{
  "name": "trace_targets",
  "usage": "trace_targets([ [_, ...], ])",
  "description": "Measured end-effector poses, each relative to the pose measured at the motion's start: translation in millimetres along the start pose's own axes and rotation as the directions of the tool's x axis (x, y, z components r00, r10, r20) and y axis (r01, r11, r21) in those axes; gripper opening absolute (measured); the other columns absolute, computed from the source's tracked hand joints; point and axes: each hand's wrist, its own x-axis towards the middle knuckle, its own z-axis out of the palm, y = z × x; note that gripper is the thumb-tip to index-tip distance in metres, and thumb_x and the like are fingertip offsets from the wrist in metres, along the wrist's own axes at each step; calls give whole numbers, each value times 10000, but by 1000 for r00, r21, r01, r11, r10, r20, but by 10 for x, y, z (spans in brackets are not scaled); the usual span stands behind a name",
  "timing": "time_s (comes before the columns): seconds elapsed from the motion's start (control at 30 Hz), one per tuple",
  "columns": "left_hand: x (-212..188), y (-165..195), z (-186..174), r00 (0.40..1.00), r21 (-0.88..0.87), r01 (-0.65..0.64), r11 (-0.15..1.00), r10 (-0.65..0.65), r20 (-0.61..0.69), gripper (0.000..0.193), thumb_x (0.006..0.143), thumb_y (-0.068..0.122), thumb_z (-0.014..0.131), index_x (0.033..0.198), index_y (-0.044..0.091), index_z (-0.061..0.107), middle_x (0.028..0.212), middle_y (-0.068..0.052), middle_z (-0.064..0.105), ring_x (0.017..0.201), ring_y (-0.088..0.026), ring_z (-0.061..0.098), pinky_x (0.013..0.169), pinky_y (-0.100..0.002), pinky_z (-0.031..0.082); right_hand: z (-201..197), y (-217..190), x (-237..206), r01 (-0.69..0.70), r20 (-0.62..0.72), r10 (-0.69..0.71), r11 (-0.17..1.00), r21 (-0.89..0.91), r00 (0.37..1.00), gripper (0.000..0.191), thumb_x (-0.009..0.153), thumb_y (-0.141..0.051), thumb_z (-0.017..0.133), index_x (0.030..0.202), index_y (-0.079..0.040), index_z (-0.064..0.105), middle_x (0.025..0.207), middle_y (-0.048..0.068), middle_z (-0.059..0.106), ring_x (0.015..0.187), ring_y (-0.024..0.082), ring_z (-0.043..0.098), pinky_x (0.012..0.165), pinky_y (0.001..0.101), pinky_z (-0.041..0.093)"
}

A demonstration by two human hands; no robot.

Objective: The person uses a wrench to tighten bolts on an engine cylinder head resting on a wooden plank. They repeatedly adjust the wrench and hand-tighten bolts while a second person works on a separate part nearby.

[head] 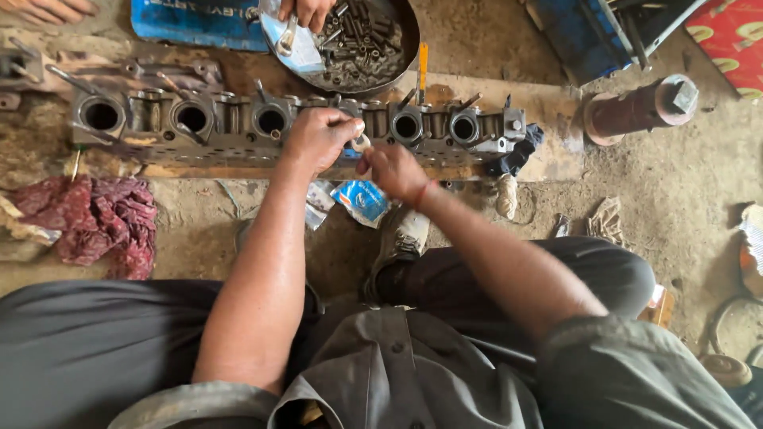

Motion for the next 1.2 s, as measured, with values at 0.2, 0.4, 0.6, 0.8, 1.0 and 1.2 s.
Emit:
trace_targets([
  [0.2, -36, 6, -23, 999, 30, 24, 999, -25, 24, 350, 888, 433, 749, 965, 96, 805, 814, -118, 765, 735, -205, 720, 703, -372, 545, -42, -233, 164, -25, 52, 23, 999, 40, 998, 376, 975, -290, 483, 868, -42, 744, 806, 61, 736, 723, 142, 698, 704, 317, 560],
  [0.4, -27, 44, -26, 999, 25, 16, 1000, -16, 28, 306, 883, 388, 749, 922, 92, 812, 824, -87, 775, 705, -171, 708, 688, -351, 549, 90, -316, 86, -305, 78, 299, 865, 398, 951, 292, 989, -305, 520, 908, -59, 656, 695, 9, 575, 532, 119, 501, 430, 321, 415],
  [0.6, 83, 70, -8, 993, -92, 63, 994, -54, 103, 281, 873, 321, 743, 883, 47, 805, 791, -76, 786, 674, -135, 700, 669, -319, 554, 588, -560, 97, -57, -103, 512, 288, 956, 853, 214, 994, -246, 438, 841, -120, 521, 634, 7, 470, 454, 130, 388, 375, 323, 331],
  [0.8, 96, 27, 58, 989, -255, 80, 964, -44, 141, 300, 900, 350, 752, 913, 55, 803, 798, -36, 771, 620, -100, 646, 597, -300, 538, 472, -281, -128, -318, 92, 388, 572, 757, 917, 273, 1000, -236, 477, 944, -53, 670, 638, 26, 532, 454, 137, 457, 391, 318, 402],
  [1.0, 8, 14, 91, 993, -176, 107, 979, -96, 74, 290, 908, 400, 753, 962, 124, 819, 779, -16, 772, 618, -85, 635, 623, -299, 527, -94, -165, 40, -231, 152, 182, 871, 434, 972, 299, 1000, -231, 497, 926, -31, 708, 661, 43, 607, 476, 116, 517, 399, 294, 426],
  [1.2, -24, -9, 85, 998, -47, 50, 998, -49, 28, 301, 941, 421, 714, 1001, 135, 787, 844, -27, 766, 744, -134, 696, 717, -326, 534, -313, -129, 384, 106, 215, -96, 994, -35, 972, 258, 958, -211, 560, 895, -42, 744, 730, 37, 669, 647, 124, 627, 606, 299, 514],
])
